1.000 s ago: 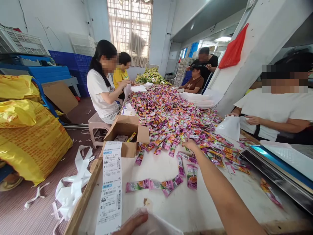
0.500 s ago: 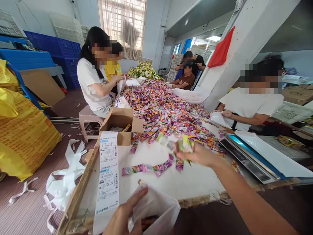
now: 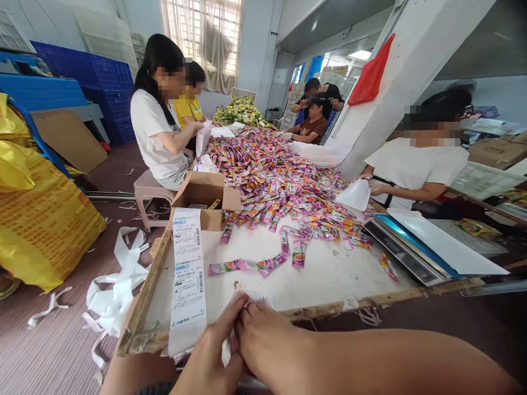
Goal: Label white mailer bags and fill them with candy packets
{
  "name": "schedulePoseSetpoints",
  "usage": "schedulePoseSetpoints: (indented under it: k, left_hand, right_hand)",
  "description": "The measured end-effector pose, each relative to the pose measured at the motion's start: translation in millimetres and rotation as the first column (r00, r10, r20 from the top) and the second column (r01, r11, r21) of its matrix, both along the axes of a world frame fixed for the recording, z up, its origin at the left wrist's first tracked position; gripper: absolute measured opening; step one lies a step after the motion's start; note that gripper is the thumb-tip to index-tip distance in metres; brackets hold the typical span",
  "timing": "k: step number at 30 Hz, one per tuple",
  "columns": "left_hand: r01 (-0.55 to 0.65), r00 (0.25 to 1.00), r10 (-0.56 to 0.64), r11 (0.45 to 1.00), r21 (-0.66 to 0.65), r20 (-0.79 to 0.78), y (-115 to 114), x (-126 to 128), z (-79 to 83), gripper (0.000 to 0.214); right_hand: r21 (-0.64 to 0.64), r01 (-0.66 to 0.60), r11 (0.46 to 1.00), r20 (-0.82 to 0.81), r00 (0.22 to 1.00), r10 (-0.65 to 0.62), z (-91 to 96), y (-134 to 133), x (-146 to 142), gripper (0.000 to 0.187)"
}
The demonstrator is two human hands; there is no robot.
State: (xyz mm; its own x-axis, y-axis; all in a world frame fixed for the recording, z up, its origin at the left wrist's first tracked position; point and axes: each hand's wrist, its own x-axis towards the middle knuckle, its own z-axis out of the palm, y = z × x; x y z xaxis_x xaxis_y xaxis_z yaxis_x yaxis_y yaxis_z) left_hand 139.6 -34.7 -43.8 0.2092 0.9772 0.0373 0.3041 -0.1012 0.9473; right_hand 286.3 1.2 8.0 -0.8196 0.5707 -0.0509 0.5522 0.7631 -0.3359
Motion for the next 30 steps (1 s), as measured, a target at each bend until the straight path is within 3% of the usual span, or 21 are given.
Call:
schedulePoseSetpoints:
  k: [2,4,6,9,11,13,16,20,22,24,28,30]
  left_hand:
    - [-0.031,0.998,0.033,0.999,-0.044,0.055,-2,-7,-0.2,0.066]
    - [-0.037,0.996,0.045,0.995,-0.098,0.077,-4,-11,-0.4,0.066]
    - [-0.02,0.995,0.032,0.993,-0.12,0.094,-7,-12,-0.8,0.068]
    - [0.04,0.995,-0.03,0.994,-0.099,0.1,-11,-14,-1.3,0.073]
    - [0.045,0.996,-0.038,0.995,-0.086,0.085,-11,-16,-1.5,0.074]
    - [0.016,0.997,-0.009,0.995,-0.098,0.075,-11,-16,-1.7,0.072]
    - [-0.018,0.997,0.029,0.989,-0.147,0.068,-7,-13,-0.8,0.068]
    - [0.018,0.998,-0.006,0.983,-0.185,0.064,-3,-9,3.0,0.069]
    - [0.041,0.997,-0.027,0.979,-0.198,0.074,-2,-10,4.8,0.066]
    - [0.043,0.996,-0.026,0.979,-0.2,0.087,-1,-13,5.6,0.062]
    - [0.015,0.996,0.001,0.986,-0.169,0.092,2,-14,4.8,0.056]
    - [0.028,0.996,-0.013,0.987,-0.161,0.09,3,-13,4.1,0.057]
  right_hand:
    - [0.024,-0.123,0.992,0.028,0.992,0.123,42.6,13,0,0.02]
    - [0.061,-0.026,0.998,-0.018,0.999,0.027,57.2,38,-4,0.014]
    - [0.13,0.21,0.969,0.013,0.977,-0.214,36.6,69,-8,0.016]
    - [0.154,0.375,0.914,0.198,0.895,-0.4,-25.7,111,1,0.049]
    - [0.175,0.437,0.882,0.217,0.857,-0.468,-58.5,128,18,0.043]
    - [0.186,0.457,0.87,0.205,0.848,-0.489,-74.5,136,35,0.023]
    - [0.151,0.416,0.897,0.166,0.884,-0.438,-79.4,138,34,0.021]
    - [0.085,0.302,0.949,0.132,0.941,-0.312,-81.1,140,-8,0.022]
    - [0.076,0.282,0.956,0.126,0.949,-0.29,-77.7,143,-14,0.013]
    - [0.081,0.307,0.948,0.117,0.942,-0.315,-70.8,145,5,0.011]
    - [0.046,0.379,0.924,0.175,0.908,-0.381,-64.1,142,77,0.043]
    - [0.016,0.407,0.913,0.224,0.889,-0.4,-69.3,137,100,0.045]
